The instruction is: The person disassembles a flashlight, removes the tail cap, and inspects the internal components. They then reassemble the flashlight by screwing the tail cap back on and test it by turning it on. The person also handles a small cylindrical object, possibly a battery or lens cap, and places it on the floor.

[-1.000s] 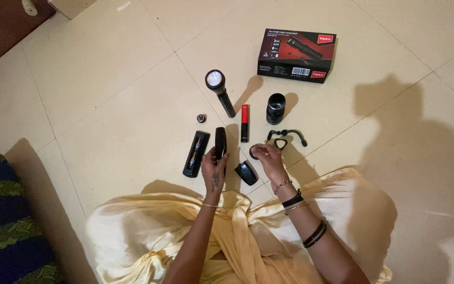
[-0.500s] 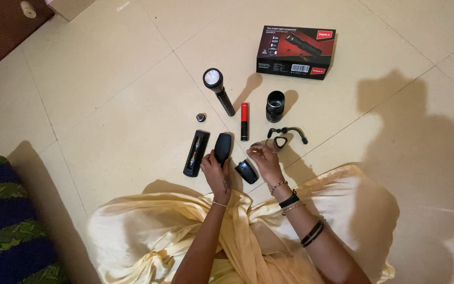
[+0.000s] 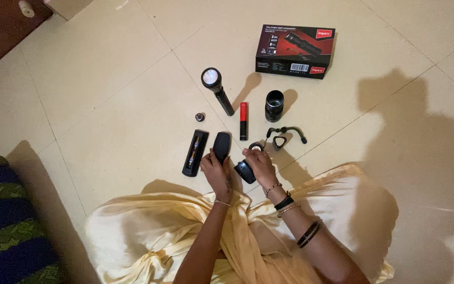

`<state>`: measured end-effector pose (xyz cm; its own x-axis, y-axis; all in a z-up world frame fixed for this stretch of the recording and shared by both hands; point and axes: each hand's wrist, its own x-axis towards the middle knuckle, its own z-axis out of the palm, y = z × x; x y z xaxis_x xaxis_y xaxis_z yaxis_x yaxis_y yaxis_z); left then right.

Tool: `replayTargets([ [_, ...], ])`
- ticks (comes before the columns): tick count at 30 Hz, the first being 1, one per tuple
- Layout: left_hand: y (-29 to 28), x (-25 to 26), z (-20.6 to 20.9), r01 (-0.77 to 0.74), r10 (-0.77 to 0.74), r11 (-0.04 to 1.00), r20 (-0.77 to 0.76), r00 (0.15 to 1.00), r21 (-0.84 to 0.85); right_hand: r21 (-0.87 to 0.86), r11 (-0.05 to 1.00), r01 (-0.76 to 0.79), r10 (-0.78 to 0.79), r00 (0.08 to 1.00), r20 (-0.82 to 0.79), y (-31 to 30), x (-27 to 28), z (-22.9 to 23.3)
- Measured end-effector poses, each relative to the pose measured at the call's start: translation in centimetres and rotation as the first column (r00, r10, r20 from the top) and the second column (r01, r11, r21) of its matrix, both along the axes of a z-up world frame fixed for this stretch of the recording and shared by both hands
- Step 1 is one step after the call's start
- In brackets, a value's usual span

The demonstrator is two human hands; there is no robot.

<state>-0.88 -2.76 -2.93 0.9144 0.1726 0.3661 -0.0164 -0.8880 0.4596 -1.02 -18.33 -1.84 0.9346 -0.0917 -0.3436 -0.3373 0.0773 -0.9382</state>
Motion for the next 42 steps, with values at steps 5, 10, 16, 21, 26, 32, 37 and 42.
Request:
replayTargets([
  [5,-0.6,-0.2,0.1,-0.018,0.017,1.0,0.024,1.0,0.006,0.08,0.997,-0.005,0.005,1.0,-0.002,0.0,0.2,-1.5],
  [10,-0.4,-0.1,-1.1,-0.024,0.024,1.0,0.023,0.999,0.017,0.15,0.988,0.026,-0.026,1.0,0.0,0.1,0.1,-1.3],
  [16,0.0,0.1,-2.6,-0.04,0.039,0.998,0.017,0.999,0.056,0.086,0.996,0.005,0.006,0.991,-0.132,0.0,0.0,1.4],
  [21,0.1,0.2,-3.2,-0.044,0.042,0.997,0.034,0.999,0.063,0.098,0.995,-0.007,0.012,0.999,-0.044,-0.1,0.0,1.1],
  [26,-0.2,0.0,-3.0,-0.046,0.046,0.999,0.026,0.999,0.01,0.07,0.997,-0.028,0.034,0.995,-0.094,-0.1,0.1,1.6],
  [32,-0.3,0.0,-2.2,-0.065,0.065,0.998,-0.012,0.998,-0.023,0.082,0.996,-0.02,0.02,1.0,-0.001,0.0,-0.1,1.1],
  [37,-0.6,0.0,-1.0,-0.075,0.072,0.995,-0.048,0.996,-0.062,0.039,0.999,-0.024,0.025,0.999,-0.027,0.1,0.0,0.4],
  [42,-0.7,-0.2,-0.1,-0.066,0.062,0.993,-0.041,0.997,-0.094,0.094,0.995,-0.031,0.032,0.999,-0.016,0.2,0.2,-0.2],
])
